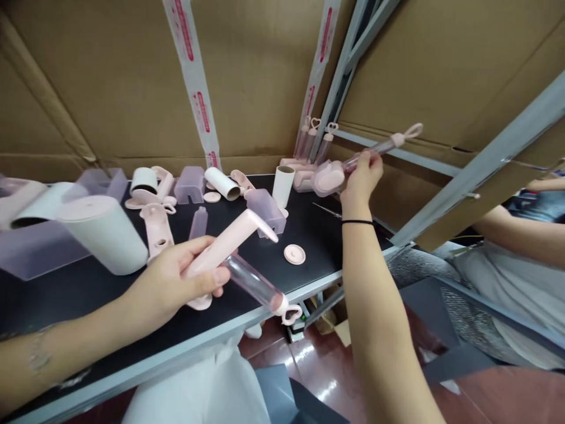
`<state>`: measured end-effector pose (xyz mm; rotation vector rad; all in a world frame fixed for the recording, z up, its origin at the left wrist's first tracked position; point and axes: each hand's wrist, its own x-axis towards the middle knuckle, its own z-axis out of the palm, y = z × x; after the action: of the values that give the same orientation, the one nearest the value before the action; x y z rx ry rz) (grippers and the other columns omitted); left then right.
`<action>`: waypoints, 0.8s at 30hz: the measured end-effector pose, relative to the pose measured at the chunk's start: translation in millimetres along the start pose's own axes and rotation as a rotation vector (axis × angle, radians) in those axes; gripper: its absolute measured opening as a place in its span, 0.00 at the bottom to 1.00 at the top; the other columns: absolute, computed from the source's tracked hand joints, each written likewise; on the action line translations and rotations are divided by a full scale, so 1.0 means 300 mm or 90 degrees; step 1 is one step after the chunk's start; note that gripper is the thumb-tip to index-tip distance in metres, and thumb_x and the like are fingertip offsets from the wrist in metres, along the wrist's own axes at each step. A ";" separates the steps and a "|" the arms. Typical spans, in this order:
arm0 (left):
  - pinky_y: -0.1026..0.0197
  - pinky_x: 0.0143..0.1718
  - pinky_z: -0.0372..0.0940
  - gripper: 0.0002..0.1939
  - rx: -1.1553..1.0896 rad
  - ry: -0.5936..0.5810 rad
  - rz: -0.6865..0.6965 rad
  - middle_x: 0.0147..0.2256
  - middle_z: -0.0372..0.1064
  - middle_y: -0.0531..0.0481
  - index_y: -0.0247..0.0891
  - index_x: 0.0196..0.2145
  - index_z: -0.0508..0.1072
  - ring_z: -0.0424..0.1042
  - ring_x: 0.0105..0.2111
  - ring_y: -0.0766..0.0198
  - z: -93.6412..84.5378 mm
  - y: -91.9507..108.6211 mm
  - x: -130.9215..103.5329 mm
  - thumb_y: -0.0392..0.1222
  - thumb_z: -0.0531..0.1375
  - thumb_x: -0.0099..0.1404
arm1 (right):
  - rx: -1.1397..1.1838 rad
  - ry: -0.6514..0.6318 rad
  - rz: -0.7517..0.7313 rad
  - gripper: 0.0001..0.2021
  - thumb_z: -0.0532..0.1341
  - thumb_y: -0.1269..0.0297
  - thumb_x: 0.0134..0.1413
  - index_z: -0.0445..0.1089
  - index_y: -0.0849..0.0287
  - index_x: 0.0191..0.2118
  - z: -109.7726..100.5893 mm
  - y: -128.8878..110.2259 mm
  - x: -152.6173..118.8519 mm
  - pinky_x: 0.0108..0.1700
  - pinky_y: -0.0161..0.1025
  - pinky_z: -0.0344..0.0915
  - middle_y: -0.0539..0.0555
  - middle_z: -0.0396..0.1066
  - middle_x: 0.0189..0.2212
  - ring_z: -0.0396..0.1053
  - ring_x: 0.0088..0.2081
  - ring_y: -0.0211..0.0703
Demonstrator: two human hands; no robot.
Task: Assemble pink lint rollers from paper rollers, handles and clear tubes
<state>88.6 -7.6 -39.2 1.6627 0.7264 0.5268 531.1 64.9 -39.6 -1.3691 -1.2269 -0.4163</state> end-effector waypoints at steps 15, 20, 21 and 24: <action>0.66 0.24 0.63 0.22 0.082 0.073 -0.032 0.26 0.69 0.55 0.39 0.38 0.70 0.68 0.24 0.66 0.003 0.006 0.004 0.59 0.64 0.54 | 1.040 -0.004 0.275 0.17 0.41 0.65 0.70 0.64 0.66 0.50 -0.054 -0.418 -0.102 0.45 0.37 0.65 0.53 0.68 0.31 0.66 0.33 0.36; 0.64 0.25 0.64 0.22 0.157 0.091 0.037 0.27 0.70 0.54 0.40 0.40 0.71 0.70 0.26 0.64 0.000 0.000 0.001 0.60 0.61 0.57 | 0.662 0.180 0.215 0.15 0.40 0.68 0.69 0.61 0.60 0.37 -0.017 -0.374 -0.070 0.35 0.36 0.63 0.50 0.62 0.30 0.64 0.28 0.33; 0.64 0.26 0.64 0.21 0.178 0.104 0.074 0.27 0.70 0.54 0.40 0.40 0.71 0.69 0.26 0.65 0.000 -0.003 -0.002 0.60 0.61 0.58 | 0.562 0.222 0.178 0.12 0.41 0.70 0.68 0.59 0.58 0.36 -0.002 -0.348 -0.061 0.32 0.35 0.60 0.49 0.61 0.30 0.62 0.25 0.32; 0.65 0.28 0.63 0.18 0.237 0.143 0.222 0.30 0.72 0.55 0.40 0.42 0.70 0.70 0.27 0.67 0.000 -0.010 -0.012 0.54 0.62 0.60 | 0.396 0.256 0.093 0.08 0.46 0.74 0.62 0.54 0.55 0.35 0.037 -0.276 -0.044 0.28 0.34 0.54 0.47 0.59 0.29 0.54 0.21 0.30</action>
<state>85.4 -9.8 -42.1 2.1199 0.7299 0.8771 452.8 48.9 -11.6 -0.7824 -0.8169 -0.1691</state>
